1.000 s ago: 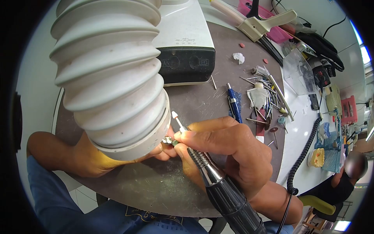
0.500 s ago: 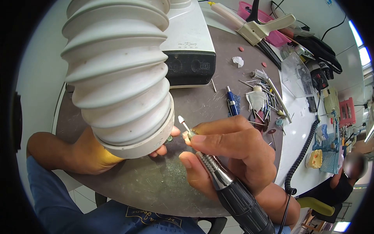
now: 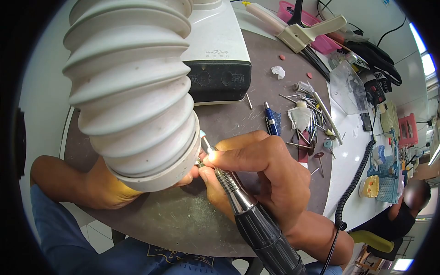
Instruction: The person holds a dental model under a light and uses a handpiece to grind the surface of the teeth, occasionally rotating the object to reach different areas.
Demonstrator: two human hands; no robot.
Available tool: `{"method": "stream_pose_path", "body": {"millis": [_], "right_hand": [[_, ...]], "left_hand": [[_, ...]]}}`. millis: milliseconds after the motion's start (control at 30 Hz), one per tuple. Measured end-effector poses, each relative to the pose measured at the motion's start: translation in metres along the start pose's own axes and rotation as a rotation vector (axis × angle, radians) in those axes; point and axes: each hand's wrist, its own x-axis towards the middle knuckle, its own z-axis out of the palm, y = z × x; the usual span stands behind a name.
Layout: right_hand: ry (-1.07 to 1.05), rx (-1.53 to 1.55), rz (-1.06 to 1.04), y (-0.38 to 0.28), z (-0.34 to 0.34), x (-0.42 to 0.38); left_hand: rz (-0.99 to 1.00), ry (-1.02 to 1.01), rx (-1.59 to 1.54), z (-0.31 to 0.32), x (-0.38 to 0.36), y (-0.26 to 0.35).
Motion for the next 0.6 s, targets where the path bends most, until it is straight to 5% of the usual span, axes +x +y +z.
{"method": "stream_pose_path", "body": {"millis": [33, 100, 267, 333, 433, 600], "right_hand": [[-0.001, 0.001, 0.0, -0.004, -0.004, 0.001], [-0.327, -0.16, 0.034, -0.013, -0.015, 0.004], [-0.244, -0.074, -0.03, -0.013, -0.016, 0.003], [-0.202, -0.056, 0.008, -0.018, -0.017, 0.0], [-0.268, -0.091, 0.036, -0.022, -0.02, 0.001], [-0.236, -0.026, 0.004, -0.023, -0.014, -0.002]], "left_hand": [[-0.02, 0.022, 0.044, -0.001, -0.002, 0.006], [0.024, 0.028, 0.029, -0.001, -0.004, 0.003], [-0.06, 0.032, -0.158, 0.001, 0.0, -0.003], [-0.066, 0.002, -0.528, 0.008, 0.004, -0.029], [0.051, -0.048, -0.619, 0.009, 0.004, -0.04], [-0.026, -0.015, -0.596, 0.009, 0.003, -0.036]]}}
